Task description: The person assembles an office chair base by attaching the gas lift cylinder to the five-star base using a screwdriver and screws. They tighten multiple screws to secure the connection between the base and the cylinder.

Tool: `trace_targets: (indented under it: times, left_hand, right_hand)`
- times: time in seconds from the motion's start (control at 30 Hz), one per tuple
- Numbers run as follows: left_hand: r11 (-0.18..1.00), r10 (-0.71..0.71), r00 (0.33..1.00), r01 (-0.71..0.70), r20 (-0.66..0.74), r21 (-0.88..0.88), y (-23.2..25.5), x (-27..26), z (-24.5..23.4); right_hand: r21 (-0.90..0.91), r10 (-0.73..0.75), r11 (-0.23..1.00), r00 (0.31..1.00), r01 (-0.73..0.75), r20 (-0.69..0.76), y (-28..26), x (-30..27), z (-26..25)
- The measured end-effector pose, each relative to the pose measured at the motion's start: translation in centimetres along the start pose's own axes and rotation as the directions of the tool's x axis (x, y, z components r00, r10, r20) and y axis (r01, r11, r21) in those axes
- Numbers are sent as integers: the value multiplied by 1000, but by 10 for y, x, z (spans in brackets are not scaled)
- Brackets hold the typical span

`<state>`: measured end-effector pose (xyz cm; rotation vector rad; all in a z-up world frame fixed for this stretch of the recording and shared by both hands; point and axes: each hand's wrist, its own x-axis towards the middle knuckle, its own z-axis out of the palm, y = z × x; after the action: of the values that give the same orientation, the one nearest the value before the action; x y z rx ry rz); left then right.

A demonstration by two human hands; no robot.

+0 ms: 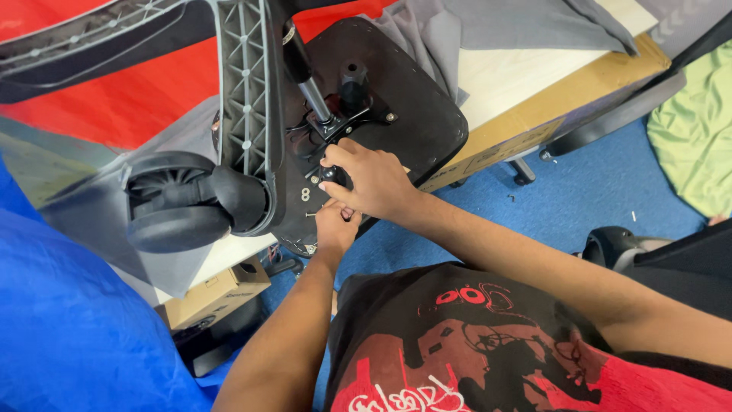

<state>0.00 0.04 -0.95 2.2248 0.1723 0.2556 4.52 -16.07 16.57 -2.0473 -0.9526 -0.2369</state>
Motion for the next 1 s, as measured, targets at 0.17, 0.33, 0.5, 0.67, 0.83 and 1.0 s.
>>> trace_targets:
  times: [0.17,0.33,0.5,0.67,0.83,1.0]
  left_hand:
    - [1000,-3,1000,3,-7,13,1,-2,0]
    - [1000,10,1000,-9,-17,20,-2,-2,1]
    - [999,4,1000,-4,-4,40,-5,0,1]
    - [1000,-13,1000,13,11,13,-3,0,-1]
    - [1000,8,1000,-8,15,-6,-3,0,-2]
    - [999,27,1000,-27,-9,27,-8,1,3]
  right_hand:
    - [-50,46,998,999,-46,4,0,3,4]
    - [-84,40,996,999,-43,-37,-1,4,6]
    - [-73,63,995,997,-66,-41,-3,4,6]
    - [-121,105,987,994,-109,-41,-6,8,8]
    - [-65,50,996,996,-55,-78,-4,2,12]
    - [27,95,995,996,-95,-3,8,-9,15]
